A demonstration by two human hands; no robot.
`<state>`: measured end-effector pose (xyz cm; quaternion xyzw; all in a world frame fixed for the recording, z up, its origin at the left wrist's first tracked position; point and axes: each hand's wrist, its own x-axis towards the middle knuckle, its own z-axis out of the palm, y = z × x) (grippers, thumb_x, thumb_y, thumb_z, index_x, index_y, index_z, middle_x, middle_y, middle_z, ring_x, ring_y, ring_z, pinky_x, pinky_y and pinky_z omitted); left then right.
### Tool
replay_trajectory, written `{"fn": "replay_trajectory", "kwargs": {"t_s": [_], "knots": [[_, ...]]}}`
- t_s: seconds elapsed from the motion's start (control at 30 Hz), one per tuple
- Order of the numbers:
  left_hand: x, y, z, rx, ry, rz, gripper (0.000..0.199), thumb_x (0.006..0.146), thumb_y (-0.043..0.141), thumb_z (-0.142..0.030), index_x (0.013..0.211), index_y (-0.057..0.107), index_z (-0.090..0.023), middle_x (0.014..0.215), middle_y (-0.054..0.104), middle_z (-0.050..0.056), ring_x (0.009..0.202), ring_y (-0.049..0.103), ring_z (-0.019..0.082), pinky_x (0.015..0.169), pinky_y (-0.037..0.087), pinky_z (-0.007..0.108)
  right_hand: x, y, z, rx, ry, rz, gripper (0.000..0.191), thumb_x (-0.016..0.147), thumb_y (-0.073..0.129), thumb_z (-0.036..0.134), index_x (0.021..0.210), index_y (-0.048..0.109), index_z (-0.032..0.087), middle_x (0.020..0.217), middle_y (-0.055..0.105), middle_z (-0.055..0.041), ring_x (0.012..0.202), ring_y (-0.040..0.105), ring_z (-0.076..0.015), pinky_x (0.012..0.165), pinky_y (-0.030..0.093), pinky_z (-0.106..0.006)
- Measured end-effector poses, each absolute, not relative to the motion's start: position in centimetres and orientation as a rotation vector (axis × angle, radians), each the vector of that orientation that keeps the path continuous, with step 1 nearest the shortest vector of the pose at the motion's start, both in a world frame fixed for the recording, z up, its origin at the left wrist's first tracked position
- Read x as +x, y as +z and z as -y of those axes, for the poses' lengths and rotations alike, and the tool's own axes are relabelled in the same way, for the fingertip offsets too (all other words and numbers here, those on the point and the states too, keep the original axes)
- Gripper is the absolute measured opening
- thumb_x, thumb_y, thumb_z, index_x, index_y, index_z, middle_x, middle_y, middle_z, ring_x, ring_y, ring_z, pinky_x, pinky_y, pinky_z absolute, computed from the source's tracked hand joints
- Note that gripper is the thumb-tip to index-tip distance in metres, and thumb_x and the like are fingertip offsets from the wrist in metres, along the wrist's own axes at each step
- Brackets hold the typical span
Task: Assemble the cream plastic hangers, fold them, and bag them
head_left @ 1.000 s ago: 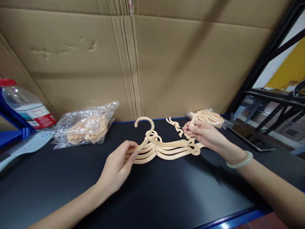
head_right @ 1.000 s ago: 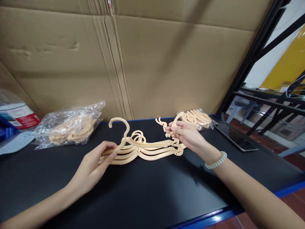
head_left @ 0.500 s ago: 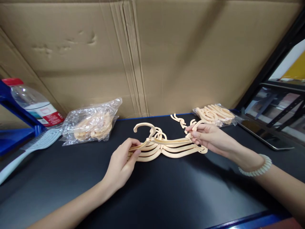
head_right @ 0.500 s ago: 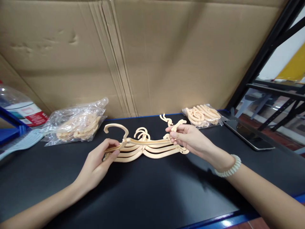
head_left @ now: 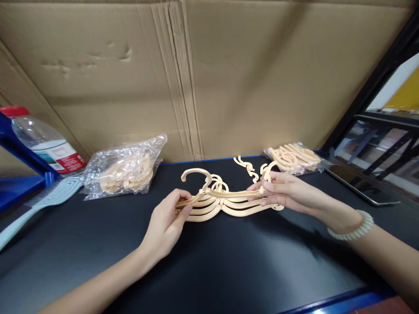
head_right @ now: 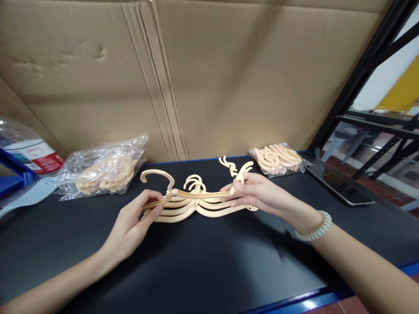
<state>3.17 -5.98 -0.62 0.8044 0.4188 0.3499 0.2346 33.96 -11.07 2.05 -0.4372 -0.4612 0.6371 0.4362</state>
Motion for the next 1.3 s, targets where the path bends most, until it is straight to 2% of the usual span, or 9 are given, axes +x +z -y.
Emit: {"fn": "replay_trajectory", "kwargs": {"t_s": [0.17,0.4,0.57,0.9,1.03,1.17,1.23,1.3], "knots": [[3.1,-0.7,6.1,2.237,0.955,-1.171,0.011,0.089,0.049,-0.032,0.092,0.053,-0.022,0.088,0.062,0.001,0.081,0.058,0.019,0.073,0.042,0.03,33.9,1.8,11.0,-1.099,1.608,1.116,0.02,0.082,0.068,0.03,0.085,0.055,0.015,0.085,0.069,-0.0067,0.082,0.071,-0.019,0.081,0.057,-0.032],[3.1,-0.8,6.2,2.351,0.95,-1.173,0.01,0.089,0.047,-0.028,0.092,0.054,-0.022,0.088,0.062,0.001,0.079,0.056,0.019,0.073,0.042,0.032,33.6,1.6,11.1,-1.137,1.574,1.13,0.029,0.074,0.075,0.032,0.077,0.05,0.016,0.089,0.071,-0.0082,0.082,0.07,-0.0179,0.085,0.056,-0.033],[3.1,-0.6,6.5,2.442,0.945,-1.17,0.011,0.09,0.045,-0.026,0.092,0.054,-0.022,0.085,0.062,0.001,0.074,0.056,0.018,0.069,0.042,0.03,32.8,1.4,11.1,-1.159,1.477,1.114,0.038,0.067,0.08,0.038,0.073,0.047,0.019,0.082,0.071,-0.0052,0.074,0.07,-0.0181,0.085,0.056,-0.039],[3.0,-0.9,6.7,2.39,0.926,-1.177,0.013,0.092,0.044,-0.029,0.097,0.054,-0.022,0.09,0.064,0.002,0.079,0.059,0.019,0.07,0.044,0.03,32.2,0.6,10.9,-1.188,1.255,1.124,0.045,0.061,0.082,0.044,0.071,0.046,0.02,0.07,0.065,-0.0007,0.063,0.069,-0.0177,0.073,0.058,-0.038],[3.0,-0.7,7.0,2.319,0.924,-1.159,0.014,0.093,0.045,-0.031,0.1,0.053,-0.023,0.092,0.064,0.001,0.079,0.06,0.017,0.068,0.044,0.028,31.9,1.0,11.0,-1.186,1.155,1.126,0.044,0.063,0.08,0.046,0.073,0.046,0.02,0.073,0.067,-0.0019,0.06,0.068,-0.0173,0.069,0.059,-0.037],[3.0,-0.4,7.2,2.305,0.896,-1.18,0.014,0.093,0.044,-0.032,0.101,0.053,-0.024,0.091,0.064,0.0,0.079,0.061,0.017,0.069,0.044,0.028,31.9,1.6,11.0,-1.125,1.15,1.09,0.042,0.065,0.08,0.042,0.076,0.047,0.02,0.071,0.065,-0.0004,0.064,0.069,-0.0183,0.072,0.057,-0.037],[2.9,-0.1,7.1,2.326,0.891,-1.198,0.014,0.094,0.043,-0.032,0.101,0.053,-0.025,0.091,0.063,0.0,0.079,0.061,0.017,0.069,0.044,0.028,32.2,1.8,10.9,-1.087,1.195,1.095,0.038,0.068,0.079,0.038,0.085,0.049,0.021,0.074,0.065,-0.0001,0.066,0.068,-0.0172,0.068,0.056,-0.034],[2.8,0.3,6.9,2.37,0.894,-1.207,0.014,0.094,0.043,-0.031,0.101,0.053,-0.025,0.092,0.062,0.0,0.078,0.06,0.017,0.068,0.044,0.028,32.8,2.0,10.7,-1.048,1.203,1.11,0.037,0.073,0.076,0.036,0.098,0.052,0.023,0.083,0.066,-0.0012,0.063,0.065,-0.0143,0.057,0.051,-0.028]]}}
